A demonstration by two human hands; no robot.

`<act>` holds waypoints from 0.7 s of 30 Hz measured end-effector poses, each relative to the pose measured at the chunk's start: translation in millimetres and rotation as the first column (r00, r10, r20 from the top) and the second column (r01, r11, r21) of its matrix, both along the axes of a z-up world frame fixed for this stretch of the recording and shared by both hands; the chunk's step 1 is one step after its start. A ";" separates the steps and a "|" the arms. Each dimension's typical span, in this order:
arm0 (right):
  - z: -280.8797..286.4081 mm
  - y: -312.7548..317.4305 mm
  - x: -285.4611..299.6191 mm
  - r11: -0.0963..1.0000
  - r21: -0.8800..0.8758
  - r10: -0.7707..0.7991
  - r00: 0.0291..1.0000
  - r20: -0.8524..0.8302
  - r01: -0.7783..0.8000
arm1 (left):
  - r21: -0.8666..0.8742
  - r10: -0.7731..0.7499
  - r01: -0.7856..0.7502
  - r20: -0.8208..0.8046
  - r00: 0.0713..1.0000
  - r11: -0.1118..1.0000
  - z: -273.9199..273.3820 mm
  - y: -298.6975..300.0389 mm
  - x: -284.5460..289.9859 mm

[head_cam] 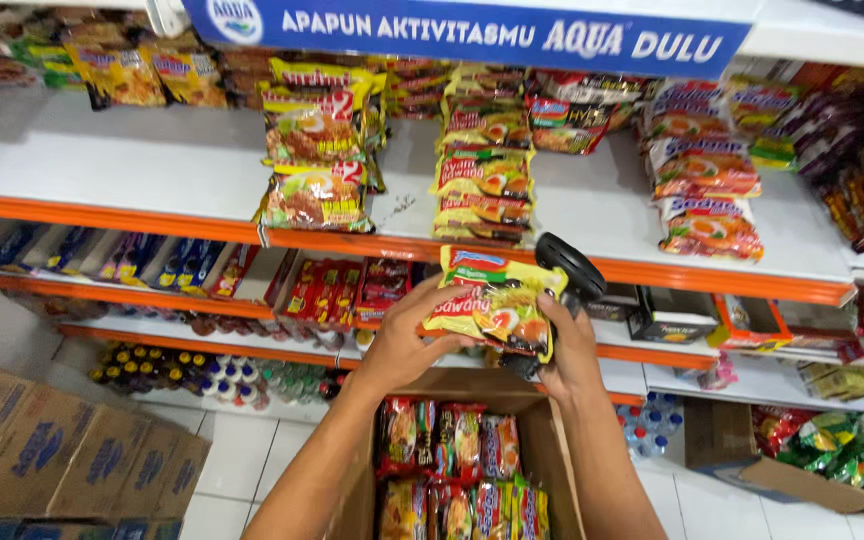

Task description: The person takes instant noodle packs from a cardboard box, scans them with a handheld scanner, and stacks them onto the store shelves by hand.

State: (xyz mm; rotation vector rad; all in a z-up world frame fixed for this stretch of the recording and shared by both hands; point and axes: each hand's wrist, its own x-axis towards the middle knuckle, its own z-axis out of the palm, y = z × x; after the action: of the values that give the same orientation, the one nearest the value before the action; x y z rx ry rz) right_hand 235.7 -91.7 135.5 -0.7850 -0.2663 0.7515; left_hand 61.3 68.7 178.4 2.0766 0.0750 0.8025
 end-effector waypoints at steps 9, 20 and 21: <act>28.2 32.6 28.9 0.939 -0.066 -0.256 0.818 0.515 0.336 | 0.085 0.236 -0.253 0.168 0.957 0.964 12.0 26.1 55.3; 59.1 55.8 38.3 0.896 -0.117 -0.198 0.621 0.758 0.429 | 0.125 0.371 -0.401 0.211 0.904 0.908 2.9 60.3 82.7; 61.2 58.3 41.1 0.896 -0.106 -0.211 0.624 0.752 0.431 | 0.075 0.335 -0.352 0.176 0.926 0.933 3.8 64.6 85.5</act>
State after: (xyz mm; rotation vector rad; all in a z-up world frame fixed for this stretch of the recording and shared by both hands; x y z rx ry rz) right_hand 276.9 -33.4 196.6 -1.3565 -0.7289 0.0783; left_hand 146.7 133.3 182.2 2.1188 0.3231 1.2080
